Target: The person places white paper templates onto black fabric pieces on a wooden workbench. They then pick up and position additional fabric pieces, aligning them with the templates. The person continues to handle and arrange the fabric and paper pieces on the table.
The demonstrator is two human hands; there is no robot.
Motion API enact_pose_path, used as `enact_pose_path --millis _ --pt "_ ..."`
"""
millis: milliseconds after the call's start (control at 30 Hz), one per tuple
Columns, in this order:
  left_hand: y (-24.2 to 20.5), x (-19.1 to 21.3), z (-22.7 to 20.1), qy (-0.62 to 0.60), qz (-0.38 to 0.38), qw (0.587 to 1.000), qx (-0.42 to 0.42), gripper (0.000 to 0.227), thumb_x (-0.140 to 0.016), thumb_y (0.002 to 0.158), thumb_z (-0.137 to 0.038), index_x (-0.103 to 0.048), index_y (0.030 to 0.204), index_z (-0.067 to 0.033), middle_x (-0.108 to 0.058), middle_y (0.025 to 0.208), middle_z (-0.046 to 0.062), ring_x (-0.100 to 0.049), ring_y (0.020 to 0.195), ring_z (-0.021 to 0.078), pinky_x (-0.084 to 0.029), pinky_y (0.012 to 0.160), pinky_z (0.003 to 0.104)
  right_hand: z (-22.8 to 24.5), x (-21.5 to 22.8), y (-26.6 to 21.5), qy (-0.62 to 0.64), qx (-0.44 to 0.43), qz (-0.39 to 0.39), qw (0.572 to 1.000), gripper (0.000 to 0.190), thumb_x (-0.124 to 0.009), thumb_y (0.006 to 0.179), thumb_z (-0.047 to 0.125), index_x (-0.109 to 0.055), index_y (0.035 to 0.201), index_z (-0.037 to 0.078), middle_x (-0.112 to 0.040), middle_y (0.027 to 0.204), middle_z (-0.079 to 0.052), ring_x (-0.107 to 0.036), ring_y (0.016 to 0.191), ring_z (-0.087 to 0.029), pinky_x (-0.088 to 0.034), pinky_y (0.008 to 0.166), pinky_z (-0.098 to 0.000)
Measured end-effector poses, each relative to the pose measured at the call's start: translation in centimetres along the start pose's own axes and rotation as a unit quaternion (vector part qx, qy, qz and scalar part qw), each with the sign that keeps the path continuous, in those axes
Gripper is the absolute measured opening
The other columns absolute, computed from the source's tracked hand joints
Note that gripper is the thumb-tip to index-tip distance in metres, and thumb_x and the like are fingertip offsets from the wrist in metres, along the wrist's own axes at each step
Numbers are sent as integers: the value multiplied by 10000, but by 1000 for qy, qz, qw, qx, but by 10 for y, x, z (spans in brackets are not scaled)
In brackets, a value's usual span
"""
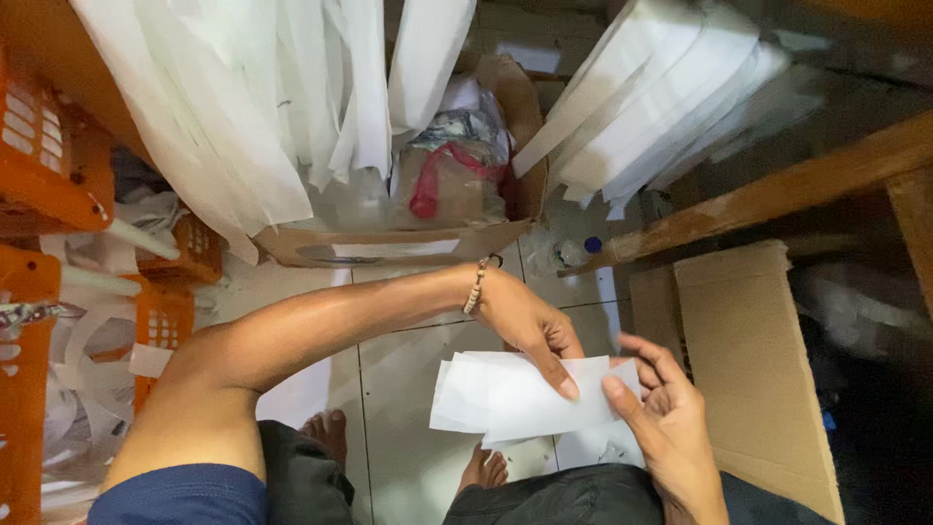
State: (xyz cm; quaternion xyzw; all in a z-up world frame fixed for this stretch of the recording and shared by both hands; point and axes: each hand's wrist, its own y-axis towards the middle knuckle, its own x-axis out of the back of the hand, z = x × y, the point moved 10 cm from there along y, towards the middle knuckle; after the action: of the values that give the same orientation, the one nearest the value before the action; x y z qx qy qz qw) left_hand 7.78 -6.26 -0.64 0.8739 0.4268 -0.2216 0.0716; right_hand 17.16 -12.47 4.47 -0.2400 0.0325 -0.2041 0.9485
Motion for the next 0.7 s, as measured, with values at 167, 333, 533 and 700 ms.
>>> enact_pose_path --millis 167,333,533,700 --pt "-17 11 -14 -56 -56 997 -18 364 -700 970 -267 -691 1234 -17 -753 1056 36 -701 900 75 -593 780 270 -6 29 -7 -47 66 -56 995 243 -727 896 -25 -675 1127 -78 -698 965 -117 -634 826 -116 -508 722 -244" --pt "-27 23 -13 -54 -78 995 -29 301 -724 977 -272 -662 1112 -10 -712 954 12 -667 820 57 -558 697 253 2 39 -9 -123 116 -119 978 151 -669 968 -13 -664 1105 -75 -691 931 -111 -657 809 -117 -543 741 -255" --pt "-42 49 -13 -4 -130 991 -24 313 -780 919 -263 -625 1031 -15 -685 863 13 -631 717 55 -514 581 250 15 47 -13 -72 142 -150 976 148 -589 1031 17 -597 1146 -76 -665 974 -142 -667 814 -149 -584 740 -303" --pt "-51 67 -17 8 -164 986 -36 373 -796 914 -231 -599 1140 -9 -687 1002 23 -636 874 50 -533 711 243 16 63 -23 -49 140 -195 969 142 -559 1062 25 -550 1163 -75 -682 975 -203 -691 798 -199 -582 750 -332"
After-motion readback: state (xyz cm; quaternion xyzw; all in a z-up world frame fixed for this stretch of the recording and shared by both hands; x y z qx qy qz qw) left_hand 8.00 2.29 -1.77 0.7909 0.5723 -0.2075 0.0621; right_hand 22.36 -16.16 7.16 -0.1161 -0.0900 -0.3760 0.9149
